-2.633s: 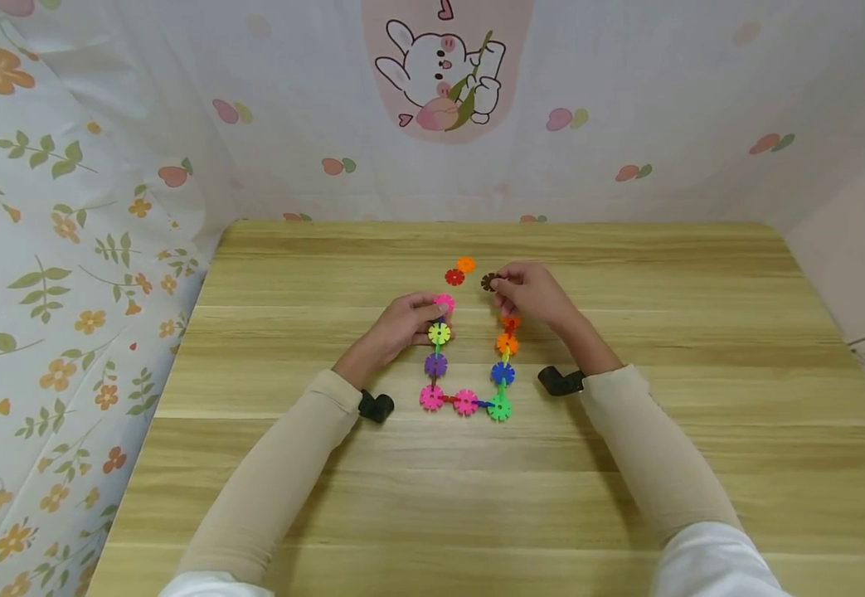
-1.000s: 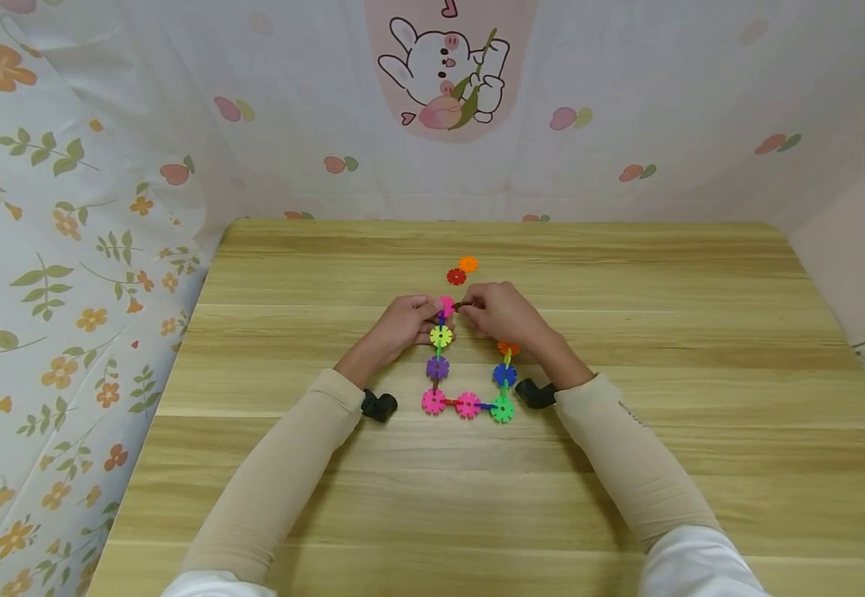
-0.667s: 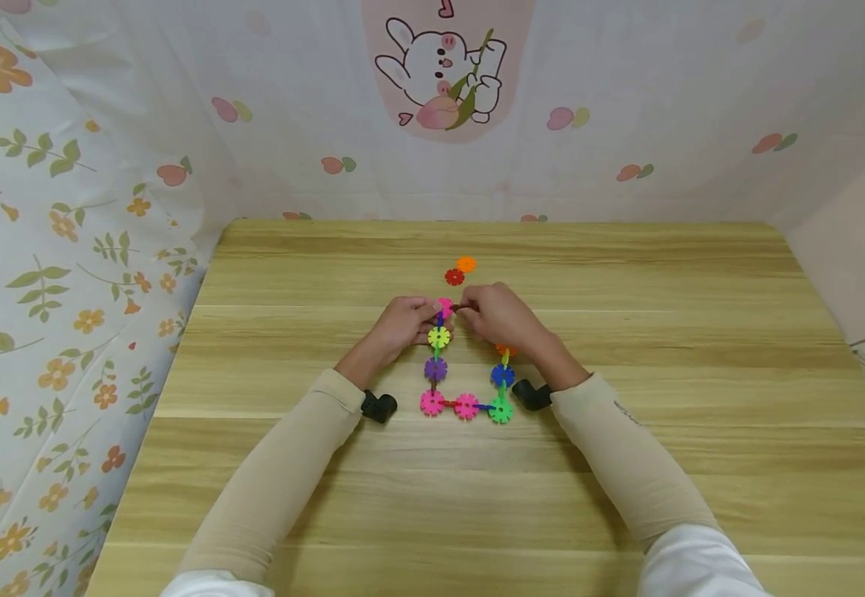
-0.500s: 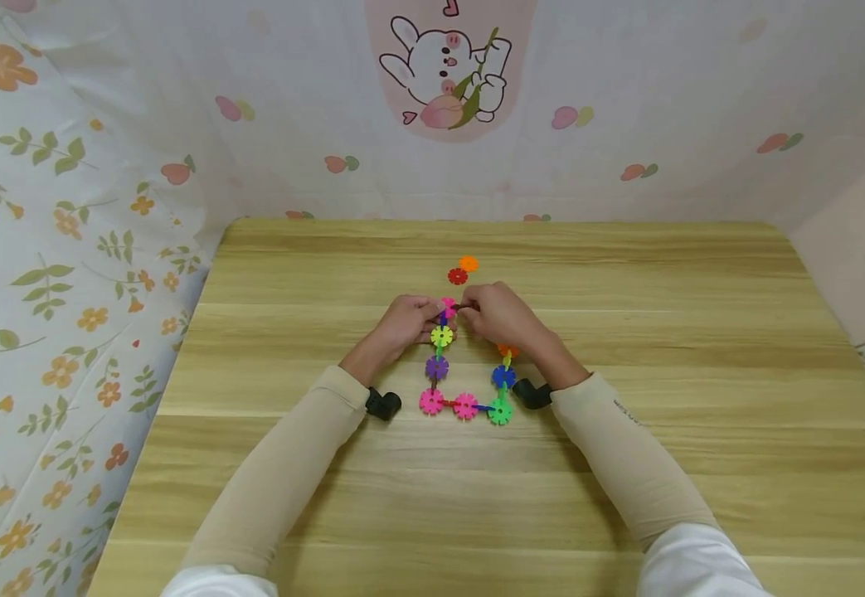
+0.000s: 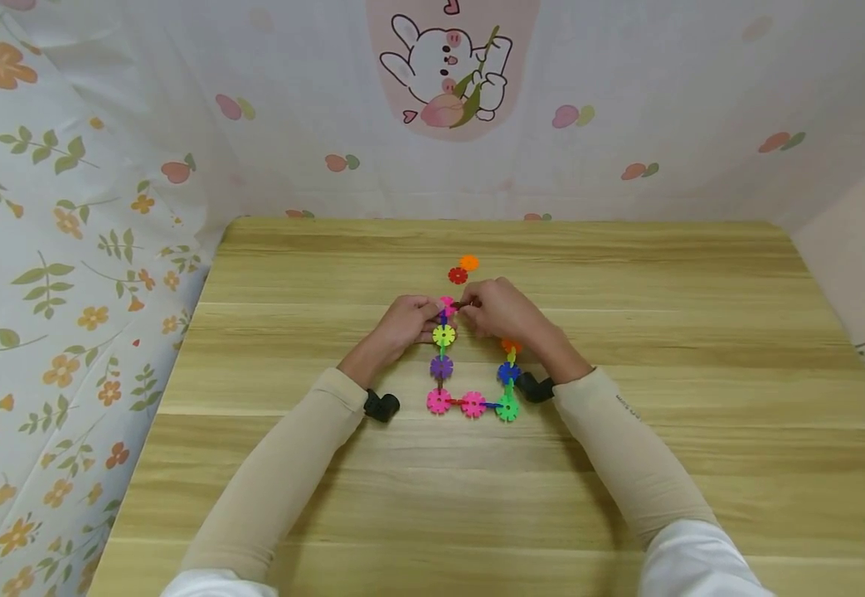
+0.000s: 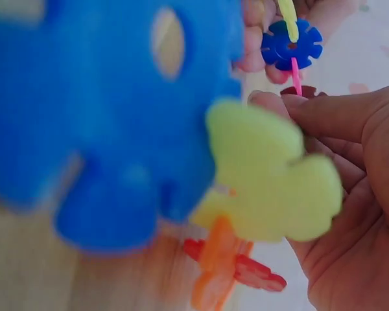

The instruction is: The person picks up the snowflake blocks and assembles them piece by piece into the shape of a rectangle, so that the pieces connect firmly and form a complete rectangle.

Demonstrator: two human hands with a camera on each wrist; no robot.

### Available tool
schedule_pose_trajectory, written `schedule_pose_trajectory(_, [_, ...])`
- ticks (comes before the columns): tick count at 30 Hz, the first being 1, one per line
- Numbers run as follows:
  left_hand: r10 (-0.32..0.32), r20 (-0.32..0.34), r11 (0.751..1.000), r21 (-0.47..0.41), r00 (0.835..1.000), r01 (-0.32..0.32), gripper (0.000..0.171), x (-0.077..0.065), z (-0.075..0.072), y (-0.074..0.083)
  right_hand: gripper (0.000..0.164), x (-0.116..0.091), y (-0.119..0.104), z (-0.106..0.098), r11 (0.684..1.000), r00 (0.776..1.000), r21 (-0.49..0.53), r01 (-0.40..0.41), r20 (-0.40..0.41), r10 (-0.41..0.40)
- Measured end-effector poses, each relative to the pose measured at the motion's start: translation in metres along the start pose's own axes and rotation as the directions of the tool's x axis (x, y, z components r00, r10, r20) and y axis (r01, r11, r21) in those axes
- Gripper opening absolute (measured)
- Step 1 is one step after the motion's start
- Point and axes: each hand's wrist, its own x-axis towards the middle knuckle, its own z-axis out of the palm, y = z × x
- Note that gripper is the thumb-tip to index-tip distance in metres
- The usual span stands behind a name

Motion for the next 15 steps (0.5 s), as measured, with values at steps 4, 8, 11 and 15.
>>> schedule_pose_trajectory(4, [-0.002, 0.002, 1.0, -0.006, 1.0, 0.002, 0.027, 0.001, 0.0, -0.001, 0.015, 0.001, 0.004, -0.005, 0.997, 0.997, 0.054, -0.05, 0.054, 0.047])
schedule_pose_trajectory(8, [0.0, 0.006, 1.0, -0.017, 1.0, 0.0, 0.027, 0.001, -0.001, -0.001, 0.018, 0.0, 0.007, -0.014, 0.991, 0.992, 0.105, -0.08, 0.101, 0.07])
schedule_pose_trajectory(11, [-0.002, 0.007, 1.0, -0.02, 1.0, 0.002, 0.027, 0.001, 0.0, 0.0, 0.019, 0.0, 0.01, -0.022, 0.99, 0.992, 0.115, -0.075, 0.108, 0.063])
schedule_pose_trajectory(15, [0.002, 0.013, 1.0, -0.023, 1.0, -0.002, 0.028, 0.0, 0.0, 0.0, 0.021, 0.002, 0.014, -0.033, 0.992, 0.995, 0.109, -0.062, 0.086, 0.052])
